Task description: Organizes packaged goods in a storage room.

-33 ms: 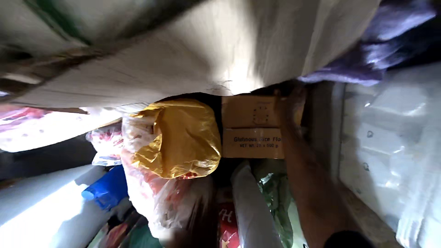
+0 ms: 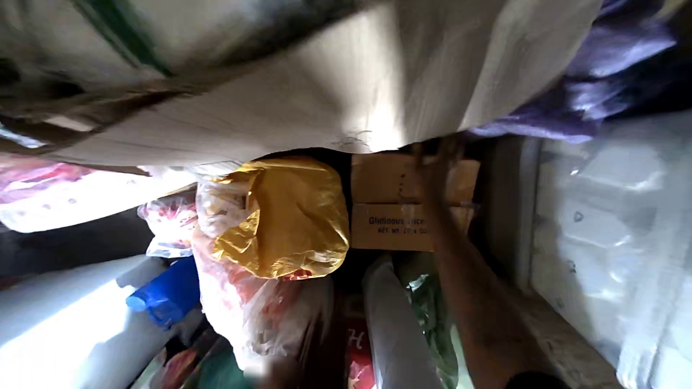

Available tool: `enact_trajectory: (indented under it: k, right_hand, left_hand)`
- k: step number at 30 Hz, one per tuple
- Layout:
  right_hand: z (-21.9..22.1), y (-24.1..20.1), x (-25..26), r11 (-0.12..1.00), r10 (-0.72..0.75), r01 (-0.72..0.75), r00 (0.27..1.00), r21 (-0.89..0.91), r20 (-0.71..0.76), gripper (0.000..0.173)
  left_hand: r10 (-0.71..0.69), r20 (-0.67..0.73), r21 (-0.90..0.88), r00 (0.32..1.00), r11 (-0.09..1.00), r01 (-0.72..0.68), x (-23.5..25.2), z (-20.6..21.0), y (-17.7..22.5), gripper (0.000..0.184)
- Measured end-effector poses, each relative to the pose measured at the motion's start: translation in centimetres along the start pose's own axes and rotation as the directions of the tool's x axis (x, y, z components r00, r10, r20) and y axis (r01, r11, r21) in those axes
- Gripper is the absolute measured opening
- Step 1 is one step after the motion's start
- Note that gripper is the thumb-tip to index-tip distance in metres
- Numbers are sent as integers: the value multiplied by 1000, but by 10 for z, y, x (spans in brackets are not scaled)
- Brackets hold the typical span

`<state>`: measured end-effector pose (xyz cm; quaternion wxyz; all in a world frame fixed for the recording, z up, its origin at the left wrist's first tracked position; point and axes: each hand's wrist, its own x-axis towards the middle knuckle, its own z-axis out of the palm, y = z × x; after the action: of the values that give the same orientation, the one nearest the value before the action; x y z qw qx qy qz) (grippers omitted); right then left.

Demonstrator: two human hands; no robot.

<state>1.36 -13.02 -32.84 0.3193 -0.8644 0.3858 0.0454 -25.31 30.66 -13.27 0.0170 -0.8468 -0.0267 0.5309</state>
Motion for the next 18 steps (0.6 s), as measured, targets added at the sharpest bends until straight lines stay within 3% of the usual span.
enact_trajectory:
  k: [1, 2, 4, 5, 7, 8, 11, 12, 15, 17, 18]
  right_hand:
    - [11, -41, -35, 971, -213, 212, 977, 109, 0, 54]
    - [24, -77, -68, 897, -413, 398, 910, 192, 45, 46]
    - [62, -128, -118, 768, -639, 613, 720, 184, 270, 60]
    - [81, -147, -135, 745, -648, 654, 661, 133, 380, 78]
    - [114, -172, -152, 746, -560, 666, 622, 6, 548, 106]
    - [126, -179, -155, 759, -511, 651, 615, -20, 601, 104]
    - [143, -192, -153, 827, -418, 559, 683, -60, 600, 53]
    - [139, -196, -151, 852, -404, 521, 713, -48, 574, 46]
    - [105, -198, -153, 930, -334, 358, 724, 86, 604, 47]
    - [81, -188, -169, 943, -290, 320, 659, 91, 694, 60]
    - [70, -186, -180, 938, -252, 345, 612, 34, 749, 77]
  left_hand:
    - [-42, 84, -14, 996, 999, 43, 2, -2, 0, 81]
    - [-75, 141, -24, 987, 997, 79, 2, -5, 2, 82]
    - [-96, 137, -68, 986, 992, 106, 2, 2, 1, 84]
    - [-104, 121, -82, 987, 990, 114, 1, 8, -1, 85]
    - [-110, 108, -102, 988, 987, 121, 2, 12, -1, 87]
    - [-113, 108, -118, 988, 985, 126, 0, 10, 2, 87]
    - [-136, 85, -150, 987, 977, 148, -3, 10, 7, 84]
    - [-143, 78, -162, 987, 975, 154, -6, 9, 8, 83]
    - [-146, 148, -216, 978, 960, 176, -9, -10, 14, 80]
    - [-140, 171, -231, 975, 957, 178, -12, -11, 14, 78]
    - [-137, 154, -231, 978, 958, 171, -13, -6, 12, 78]
